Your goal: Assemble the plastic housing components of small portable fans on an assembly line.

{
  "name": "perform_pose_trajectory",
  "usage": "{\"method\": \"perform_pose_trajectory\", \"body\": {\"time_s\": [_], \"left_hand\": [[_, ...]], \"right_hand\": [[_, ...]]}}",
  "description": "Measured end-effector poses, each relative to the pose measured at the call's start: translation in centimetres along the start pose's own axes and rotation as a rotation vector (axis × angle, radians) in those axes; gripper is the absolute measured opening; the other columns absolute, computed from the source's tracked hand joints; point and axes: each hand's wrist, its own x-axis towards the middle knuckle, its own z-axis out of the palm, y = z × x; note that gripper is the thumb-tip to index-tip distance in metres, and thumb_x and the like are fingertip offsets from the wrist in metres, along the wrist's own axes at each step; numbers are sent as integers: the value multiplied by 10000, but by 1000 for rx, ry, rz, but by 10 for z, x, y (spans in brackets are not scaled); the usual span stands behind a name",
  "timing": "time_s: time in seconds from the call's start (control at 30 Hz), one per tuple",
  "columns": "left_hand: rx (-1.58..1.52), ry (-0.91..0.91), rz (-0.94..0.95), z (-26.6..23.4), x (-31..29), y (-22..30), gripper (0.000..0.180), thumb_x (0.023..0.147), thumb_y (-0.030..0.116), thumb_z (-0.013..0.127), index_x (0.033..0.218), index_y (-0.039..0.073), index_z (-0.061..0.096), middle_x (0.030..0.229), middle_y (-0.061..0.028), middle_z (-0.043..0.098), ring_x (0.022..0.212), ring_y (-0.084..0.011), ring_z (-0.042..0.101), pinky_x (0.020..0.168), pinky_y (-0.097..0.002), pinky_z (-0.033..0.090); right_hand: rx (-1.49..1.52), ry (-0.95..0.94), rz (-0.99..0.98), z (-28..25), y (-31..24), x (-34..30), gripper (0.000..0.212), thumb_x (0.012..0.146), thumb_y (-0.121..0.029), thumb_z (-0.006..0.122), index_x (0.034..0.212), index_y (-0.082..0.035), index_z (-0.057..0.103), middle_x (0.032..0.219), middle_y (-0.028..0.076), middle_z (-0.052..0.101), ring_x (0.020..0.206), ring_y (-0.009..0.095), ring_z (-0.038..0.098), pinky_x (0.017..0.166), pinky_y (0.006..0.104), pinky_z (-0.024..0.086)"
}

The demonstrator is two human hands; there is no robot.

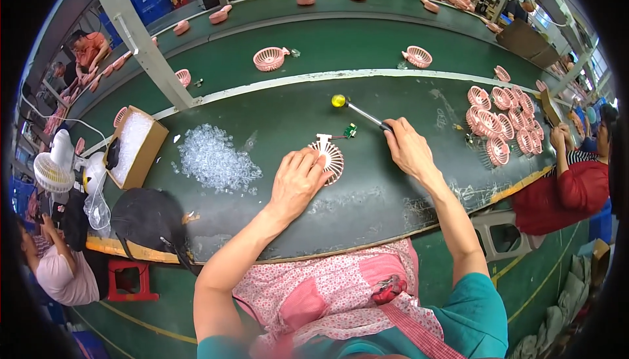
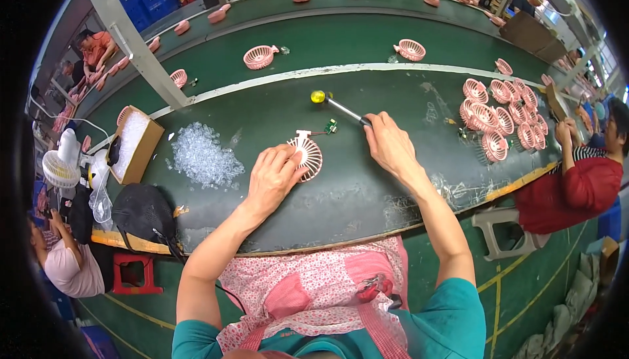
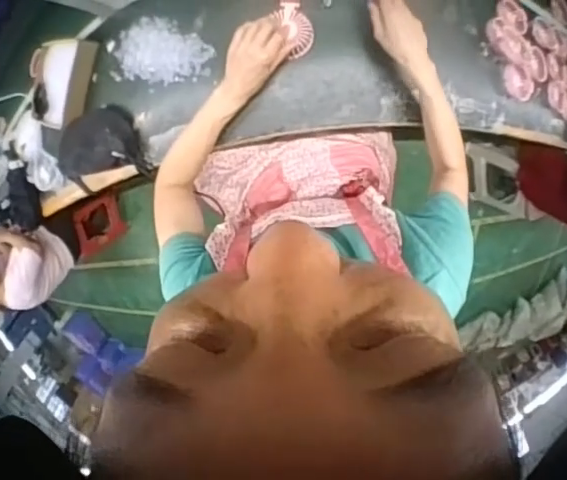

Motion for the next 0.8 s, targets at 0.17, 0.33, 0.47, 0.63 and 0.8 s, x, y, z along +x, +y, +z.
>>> {"method": "perform_pose_trajectory", "body": {"time_s": [0.17,0.33,0.47,0.63,0.8], "left_hand": [[41,4,11,-11,1,-2,353,766,199,789,1057,45,660,1066,-88,634,1040,-261,612,940,-441,460],[40,0,2,-5,-6,-4,330,789,231,785,1032,42,666,1043,-86,629,1024,-243,613,953,-431,456],[-5,29,-43,-9,-3,-13,274,817,209,764,1025,58,672,996,-64,641,1002,-237,615,945,-420,450],[342,170,-273,-27,-5,-70,161,786,88,657,941,67,694,918,-44,638,951,-229,573,882,-420,403],[590,55,-578,-36,-30,-126,106,801,107,686,893,86,734,902,-62,623,955,-264,542,843,-431,382]], "right_hand": [[410,137,-54,-33,-52,-5,270,976,-108,586,1225,-7,608,916,174,639,783,343,632,694,375,496],[314,-318,228,-28,-48,-28,306,989,-230,583,1204,-20,640,1034,232,692,941,425,665,797,441,534],[77,-63,93,-19,-28,-17,251,961,-169,603,1161,-26,653,1057,181,670,928,394,648,791,439,514],[91,128,-183,6,-24,13,302,892,-37,638,1193,-14,633,1162,151,606,1066,338,556,912,420,447],[147,-109,-393,30,-59,34,269,898,-51,619,1161,-8,658,1165,148,635,1110,331,564,946,424,424]]}}
